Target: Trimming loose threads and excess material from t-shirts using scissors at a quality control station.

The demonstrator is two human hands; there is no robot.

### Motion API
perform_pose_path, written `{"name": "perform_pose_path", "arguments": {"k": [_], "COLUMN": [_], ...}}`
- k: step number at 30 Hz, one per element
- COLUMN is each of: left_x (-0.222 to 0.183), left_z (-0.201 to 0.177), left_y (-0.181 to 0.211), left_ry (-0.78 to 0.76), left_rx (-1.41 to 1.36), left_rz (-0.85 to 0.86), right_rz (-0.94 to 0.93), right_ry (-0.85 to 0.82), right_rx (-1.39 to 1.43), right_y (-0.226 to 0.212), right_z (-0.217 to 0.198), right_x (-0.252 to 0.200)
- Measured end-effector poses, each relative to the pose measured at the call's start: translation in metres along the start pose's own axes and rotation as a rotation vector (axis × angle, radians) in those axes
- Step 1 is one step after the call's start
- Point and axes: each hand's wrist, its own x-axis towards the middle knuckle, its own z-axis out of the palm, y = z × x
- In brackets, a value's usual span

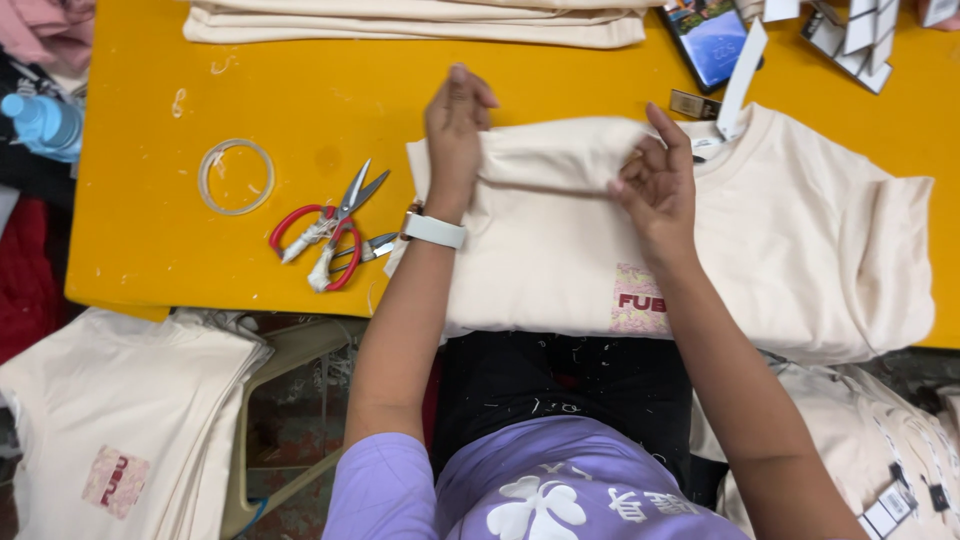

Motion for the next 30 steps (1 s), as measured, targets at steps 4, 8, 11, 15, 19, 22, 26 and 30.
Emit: {"name": "perform_pose_path", "arguments": {"k": [4,8,11,15,19,22,26,30], "left_x": [0.0,-0.005,-0.008,-0.011,-0.058,-0.108,-0.165,-0.206], "left_z": [-0.003,0.001,0.0,-0.017,-0.034,-0.058,-0.05,-0.025], "left_y": [0.019,0.033,0.039,0.03,0.09,0.112,0.104,0.082], "left_ry": [0.159,-0.003,-0.346,-0.508,-0.543,-0.706,-0.555,-0.492], "left_rx": [0.126,0.383,0.723,0.984,0.889,1.178,1.214,0.826], "left_rz": [0.002,-0.038,-0.1,0.154,0.341,0.254,0.379,0.357], "right_rz": [-0.322,-0.189,0.102,-0.25,-0.504,-0.001,-0.079,-0.331], "right_ry": [0.479,0.383,0.083,0.171,0.207,-0.114,0.014,0.381], "right_rx": [-0.454,-0.912,-1.205,-1.161,-0.987,-1.017,-1.188,-0.918], "right_y": [-0.006,-0.019,-0.004,-0.022,-0.074,-0.127,-0.106,-0.069], "right_z": [-0.046,-0.134,-0.17,-0.164,-0.168,-0.165,-0.155,-0.122], "right_x": [0.016,0.023,0.023,-0.001,-0.074,-0.143,-0.197,-0.218]}}
